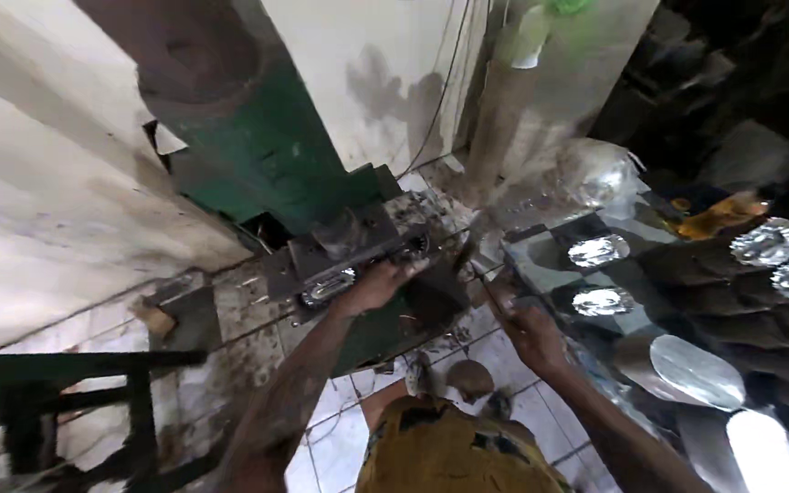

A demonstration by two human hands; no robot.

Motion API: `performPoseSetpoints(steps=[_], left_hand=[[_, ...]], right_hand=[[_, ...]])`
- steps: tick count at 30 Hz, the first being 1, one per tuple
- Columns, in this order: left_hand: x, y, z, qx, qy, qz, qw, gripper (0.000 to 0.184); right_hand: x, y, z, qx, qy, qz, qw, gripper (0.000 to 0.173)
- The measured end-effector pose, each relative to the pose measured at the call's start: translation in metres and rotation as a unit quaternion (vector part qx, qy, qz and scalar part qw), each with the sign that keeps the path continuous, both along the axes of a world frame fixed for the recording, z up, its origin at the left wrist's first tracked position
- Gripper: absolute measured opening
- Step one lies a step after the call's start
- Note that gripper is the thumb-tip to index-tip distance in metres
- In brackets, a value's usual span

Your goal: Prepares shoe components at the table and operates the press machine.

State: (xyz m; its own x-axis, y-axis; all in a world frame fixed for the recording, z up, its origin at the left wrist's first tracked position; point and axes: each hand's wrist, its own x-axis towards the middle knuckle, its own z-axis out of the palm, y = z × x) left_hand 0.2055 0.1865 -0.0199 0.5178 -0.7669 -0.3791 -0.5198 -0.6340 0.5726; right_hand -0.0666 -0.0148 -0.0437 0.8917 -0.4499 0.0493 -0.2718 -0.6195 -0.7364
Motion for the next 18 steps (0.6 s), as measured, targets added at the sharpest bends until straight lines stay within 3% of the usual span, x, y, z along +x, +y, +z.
performPoseSetpoints(steps=[3,5,7,9,11,13,14,18], left_hand=[[0.018,0.068,-0.005,0.082,-0.008,-0.132,0.988,0.051],[0.037,0.103,-0.023,0.126,-0.042,-0.159,0.978,0.046],[0.028,0.116,-0.005,0.154,-0.057,-0.165,0.973,0.045],[-0.01,0.13,0.02,0.073,-0.063,-0.187,0.978,0.034],[-0.05,0.139,0.037,-0.068,0.003,-0.213,0.975,0.021],[-0.089,0.14,0.041,-0.155,0.104,-0.22,0.957,0.025],[-0.105,0.14,0.044,-0.178,0.142,-0.215,0.95,0.029],[-0.142,0.15,0.048,-0.202,0.21,-0.161,0.943,0.046]], right_hand=[[0.076,0.02,0.009,-0.216,-0.055,0.197,0.955,0.024],[0.125,0.026,0.002,-0.289,-0.052,0.346,0.891,0.024],[0.171,0.029,-0.003,-0.315,0.011,0.419,0.852,0.027],[0.203,0.056,-0.006,-0.299,0.105,0.426,0.847,0.03],[0.223,0.118,-0.005,-0.224,0.172,0.418,0.864,0.035],[0.238,0.177,-0.001,-0.193,0.173,0.423,0.868,0.031],[0.244,0.191,0.008,-0.202,0.185,0.45,0.85,0.032],[0.223,0.154,0.036,-0.234,0.218,0.497,0.806,0.03]])
